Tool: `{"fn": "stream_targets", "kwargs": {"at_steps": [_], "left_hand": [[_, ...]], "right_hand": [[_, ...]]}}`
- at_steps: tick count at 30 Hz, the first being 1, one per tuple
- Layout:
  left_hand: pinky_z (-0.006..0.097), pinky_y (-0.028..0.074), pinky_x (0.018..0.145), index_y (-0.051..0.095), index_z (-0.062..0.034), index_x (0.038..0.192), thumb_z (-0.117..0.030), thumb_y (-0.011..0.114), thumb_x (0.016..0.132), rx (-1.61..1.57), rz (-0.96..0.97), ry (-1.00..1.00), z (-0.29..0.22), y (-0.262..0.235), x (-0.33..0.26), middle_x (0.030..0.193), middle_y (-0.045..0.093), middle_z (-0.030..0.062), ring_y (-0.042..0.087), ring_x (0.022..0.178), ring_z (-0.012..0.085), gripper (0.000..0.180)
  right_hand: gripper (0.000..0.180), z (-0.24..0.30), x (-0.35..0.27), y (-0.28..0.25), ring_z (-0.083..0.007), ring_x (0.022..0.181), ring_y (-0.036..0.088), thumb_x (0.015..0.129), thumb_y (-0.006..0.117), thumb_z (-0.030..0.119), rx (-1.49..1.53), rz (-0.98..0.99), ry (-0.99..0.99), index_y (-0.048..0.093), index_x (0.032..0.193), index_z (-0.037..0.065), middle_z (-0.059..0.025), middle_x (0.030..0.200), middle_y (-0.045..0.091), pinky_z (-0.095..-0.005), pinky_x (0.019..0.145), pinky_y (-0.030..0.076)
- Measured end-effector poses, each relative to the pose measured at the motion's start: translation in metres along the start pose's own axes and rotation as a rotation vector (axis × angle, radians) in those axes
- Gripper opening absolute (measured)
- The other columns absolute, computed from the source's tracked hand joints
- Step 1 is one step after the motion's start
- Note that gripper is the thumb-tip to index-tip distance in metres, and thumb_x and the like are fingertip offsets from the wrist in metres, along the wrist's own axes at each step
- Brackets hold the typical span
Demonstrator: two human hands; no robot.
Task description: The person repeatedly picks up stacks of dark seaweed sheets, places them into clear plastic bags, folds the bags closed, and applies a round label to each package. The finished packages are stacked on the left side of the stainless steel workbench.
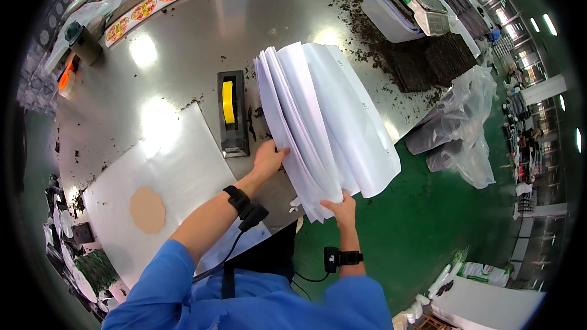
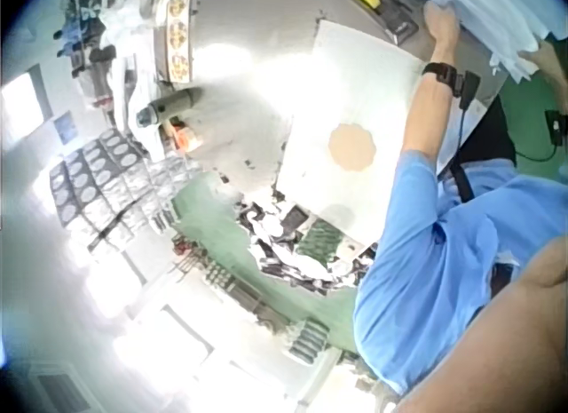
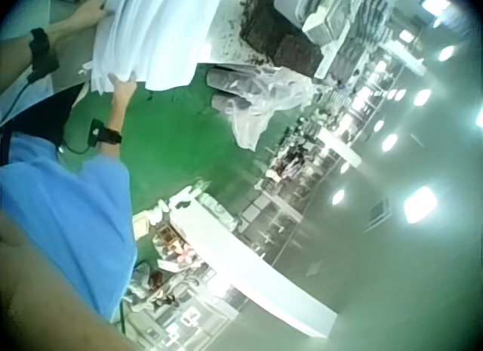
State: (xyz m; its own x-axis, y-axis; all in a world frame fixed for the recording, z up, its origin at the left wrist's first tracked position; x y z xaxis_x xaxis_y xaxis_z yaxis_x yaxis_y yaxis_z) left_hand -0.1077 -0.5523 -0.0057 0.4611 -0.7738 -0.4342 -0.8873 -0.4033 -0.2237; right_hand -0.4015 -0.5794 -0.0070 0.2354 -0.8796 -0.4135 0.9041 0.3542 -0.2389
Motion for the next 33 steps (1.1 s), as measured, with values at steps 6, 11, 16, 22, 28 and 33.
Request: {"fn": "stream_targets", "kwargs": {"at_steps": [6,11,16,22,28,33], "left_hand": [[0.041,0.052,0.069,0.071,-0.0032,0.094,-0.035,0.075,0.079,0.01,-0.05,-0.078,-0.02,0.006,-0.013,0.081,0.071,0.0125,0.069,0.076,0.0294,0.035],[0.041,0.052,0.071,0.071,-0.0042,0.097,-0.039,0.076,0.076,0.122,-0.174,0.055,-0.058,0.031,-0.018,0.083,0.071,0.0154,0.069,0.076,0.0306,0.041],[0.045,0.051,0.068,0.064,-0.0019,0.085,-0.042,0.075,0.076,0.263,-0.178,0.009,-0.075,0.061,-0.009,0.08,0.068,0.0178,0.067,0.077,0.0355,0.042],[0.044,0.052,0.073,0.068,-0.003,0.102,-0.049,0.073,0.076,0.167,-0.27,0.003,-0.045,0.062,-0.003,0.089,0.07,0.0182,0.068,0.082,0.0347,0.053],[0.041,0.044,0.097,0.04,0.0011,0.133,-0.004,0.064,0.085,0.096,-0.6,0.049,-0.009,-0.022,-0.067,0.127,0.051,0.0189,0.054,0.114,0.0343,0.055],[0.046,0.031,0.11,0.042,0.0008,0.134,-0.004,0.067,0.081,0.556,-0.585,0.496,-0.118,-0.002,-0.119,0.138,0.046,0.0201,0.042,0.129,0.0386,0.059]], "right_hand": [[0.047,-0.014,-0.003,-0.009,-0.0167,0.089,0.065,0.069,0.082,0.002,0.098,-0.002,0.038,0.063,0.112,-0.007,-0.0099,0.102,0.069,-0.0301,0.081,0.052],[0.035,-0.029,-0.005,-0.018,-0.0145,0.085,0.064,0.076,0.078,0.001,0.154,0.052,0.133,0.065,0.108,-0.006,-0.008,0.097,0.069,-0.0289,0.077,0.052],[0.023,-0.014,-0.005,-0.02,-0.0123,0.079,0.064,0.081,0.074,0.002,0.091,0.235,0.174,0.067,0.102,-0.005,-0.0062,0.091,0.07,-0.0275,0.073,0.052],[0.034,0.021,-0.005,-0.024,-0.026,0.082,0.064,0.084,0.073,0.026,-0.678,0.385,0.013,0.068,0.102,-0.003,-0.0122,0.092,0.069,-0.0355,0.075,0.05],[0.066,0.086,0.038,-0.095,-0.0415,0.142,0.024,0.084,0.07,0.038,-0.84,-0.204,-0.63,0.05,0.135,0.003,-0.0234,0.152,0.03,-0.0576,0.114,0.018],[0.083,0.111,0.048,-0.052,-0.0397,0.145,0.018,0.079,0.072,0.041,-1.134,0.119,-0.821,0.038,0.146,0.007,-0.0277,0.153,0.025,-0.062,0.114,0.013]]}}
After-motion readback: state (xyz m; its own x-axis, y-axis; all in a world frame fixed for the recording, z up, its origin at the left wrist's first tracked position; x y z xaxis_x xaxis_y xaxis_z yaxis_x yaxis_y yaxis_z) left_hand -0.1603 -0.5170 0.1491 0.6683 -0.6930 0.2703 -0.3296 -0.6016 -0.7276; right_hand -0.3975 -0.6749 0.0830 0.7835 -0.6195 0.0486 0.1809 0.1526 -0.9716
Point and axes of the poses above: each hand's wrist, its own x-axis towards the middle knuckle, its own y-axis out of the palm, z = x × y, the point moved 6 cm from there along x, towards the middle knuckle
